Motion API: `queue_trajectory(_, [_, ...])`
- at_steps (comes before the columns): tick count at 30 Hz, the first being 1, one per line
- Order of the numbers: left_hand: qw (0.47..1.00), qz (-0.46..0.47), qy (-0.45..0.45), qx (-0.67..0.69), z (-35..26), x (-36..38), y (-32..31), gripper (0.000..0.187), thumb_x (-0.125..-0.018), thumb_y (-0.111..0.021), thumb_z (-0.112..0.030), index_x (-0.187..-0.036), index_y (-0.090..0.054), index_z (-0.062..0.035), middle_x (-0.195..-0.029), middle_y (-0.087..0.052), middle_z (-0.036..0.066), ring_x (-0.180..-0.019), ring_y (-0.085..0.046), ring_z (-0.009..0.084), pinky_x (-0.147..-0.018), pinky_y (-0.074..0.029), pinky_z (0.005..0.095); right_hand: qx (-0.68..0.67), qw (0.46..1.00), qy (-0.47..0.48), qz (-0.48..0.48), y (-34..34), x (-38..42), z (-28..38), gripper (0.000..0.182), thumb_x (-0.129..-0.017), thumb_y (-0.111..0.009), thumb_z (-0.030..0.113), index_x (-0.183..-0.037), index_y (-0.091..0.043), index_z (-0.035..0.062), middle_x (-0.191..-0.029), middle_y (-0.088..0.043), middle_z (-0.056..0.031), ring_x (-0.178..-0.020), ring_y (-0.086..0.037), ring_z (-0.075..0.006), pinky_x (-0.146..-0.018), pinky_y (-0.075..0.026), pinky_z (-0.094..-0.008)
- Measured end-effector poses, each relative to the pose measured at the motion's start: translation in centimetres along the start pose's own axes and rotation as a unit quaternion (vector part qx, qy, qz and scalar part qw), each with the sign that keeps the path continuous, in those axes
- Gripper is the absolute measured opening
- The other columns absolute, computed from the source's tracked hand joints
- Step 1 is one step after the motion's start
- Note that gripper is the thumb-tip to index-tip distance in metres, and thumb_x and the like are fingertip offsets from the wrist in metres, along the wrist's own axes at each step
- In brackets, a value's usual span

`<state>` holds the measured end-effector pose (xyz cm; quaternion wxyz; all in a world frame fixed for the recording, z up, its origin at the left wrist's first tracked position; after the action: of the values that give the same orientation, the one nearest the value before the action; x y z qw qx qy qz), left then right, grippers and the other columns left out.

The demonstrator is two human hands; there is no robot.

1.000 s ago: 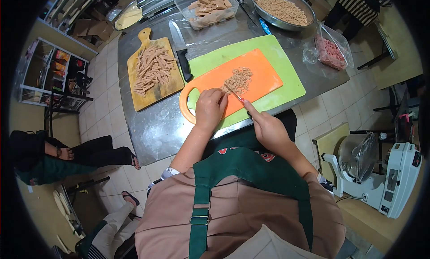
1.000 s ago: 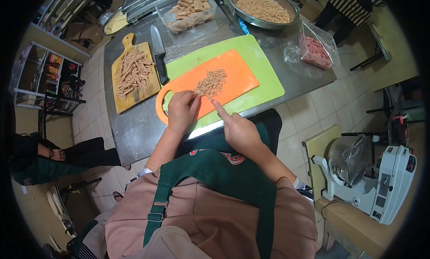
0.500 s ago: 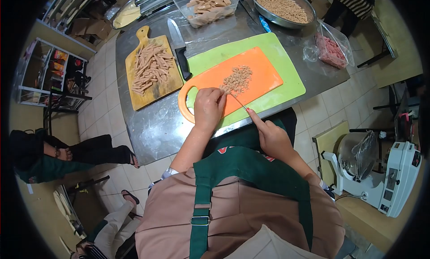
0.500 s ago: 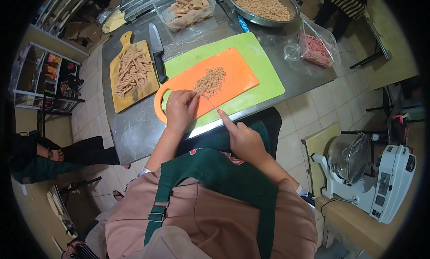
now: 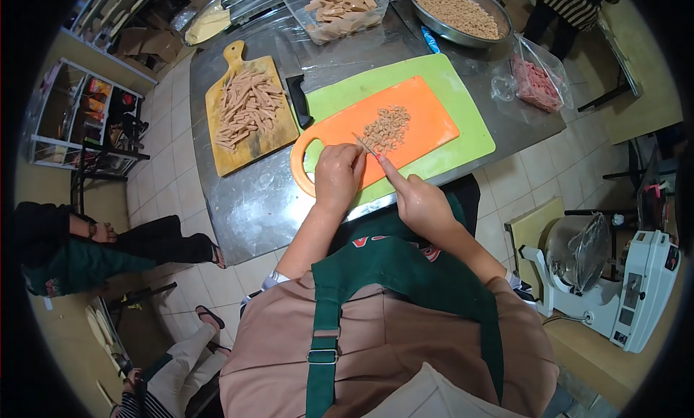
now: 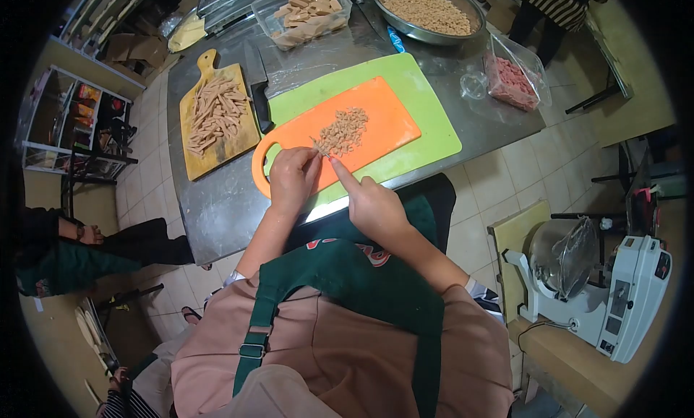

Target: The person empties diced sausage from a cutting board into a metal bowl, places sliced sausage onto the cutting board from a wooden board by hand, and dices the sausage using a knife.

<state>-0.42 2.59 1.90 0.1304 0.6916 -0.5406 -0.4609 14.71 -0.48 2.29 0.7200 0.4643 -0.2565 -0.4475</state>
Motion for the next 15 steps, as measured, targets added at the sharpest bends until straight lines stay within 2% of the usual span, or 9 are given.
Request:
queue_trajectory(9, [1.0, 0.009, 0.003, 0.009, 0.0, 0.1, 0.0, 0.008, -0.073, -0.067, -0.007, -0.074, -0.063, -0.0008, -0.073, -0.061, 0.011, -0.069, -0.056, 0.0288, -0.066, -0.046, 0.0373, -0.005, 0.999, 0.022, -0.038, 1.8, 4.1, -0.8, 0.065, -0.078, -0.052, 0.002, -0.138, -0.038, 0.0194, -0.059, -0.046, -0.0111, -0.048, -0.051, -0.0292, -0.046, -0.044, -0.0399])
queue_trajectory(13, [1.0, 0.006, -0.002, 0.011, 0.0, 0.3, 0.1, 0.007, -0.073, -0.067, -0.006, -0.075, -0.063, -0.0007, -0.075, -0.062, 0.011, -0.071, -0.056, 0.0291, -0.066, -0.046, 0.0376, -0.038, 0.998, 0.027, -0.053, 2.6, 3.2, -0.6, 0.065, -0.078, -0.052, 0.002, -0.139, -0.037, 0.0194, -0.06, -0.046, -0.0123, -0.048, -0.051, -0.0296, -0.046, -0.044, -0.0411])
queue_trajectory(15, [1.0, -0.003, -0.018, -0.004, -0.2, 0.3, 0.2, 0.009, -0.072, -0.069, -0.007, -0.076, -0.064, -0.0012, -0.074, -0.064, 0.011, -0.071, -0.06, 0.0279, -0.064, -0.048, 0.0358, -0.048, 0.998, 0.016, -0.031, 2.6, 2.3, -0.1, 0.064, -0.079, -0.052, 0.003, -0.139, -0.035, 0.0189, -0.06, -0.047, -0.0136, -0.049, -0.052, -0.0302, -0.048, -0.045, -0.041])
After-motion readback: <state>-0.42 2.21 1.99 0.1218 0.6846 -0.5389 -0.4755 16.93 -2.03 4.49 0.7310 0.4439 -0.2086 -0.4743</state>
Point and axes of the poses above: each hand's wrist, its own x-axis away from the middle knuckle, its own y-axis out of the back of the hand, z = x × y, the point moved 5 cm from there along -x, towards the middle knuckle
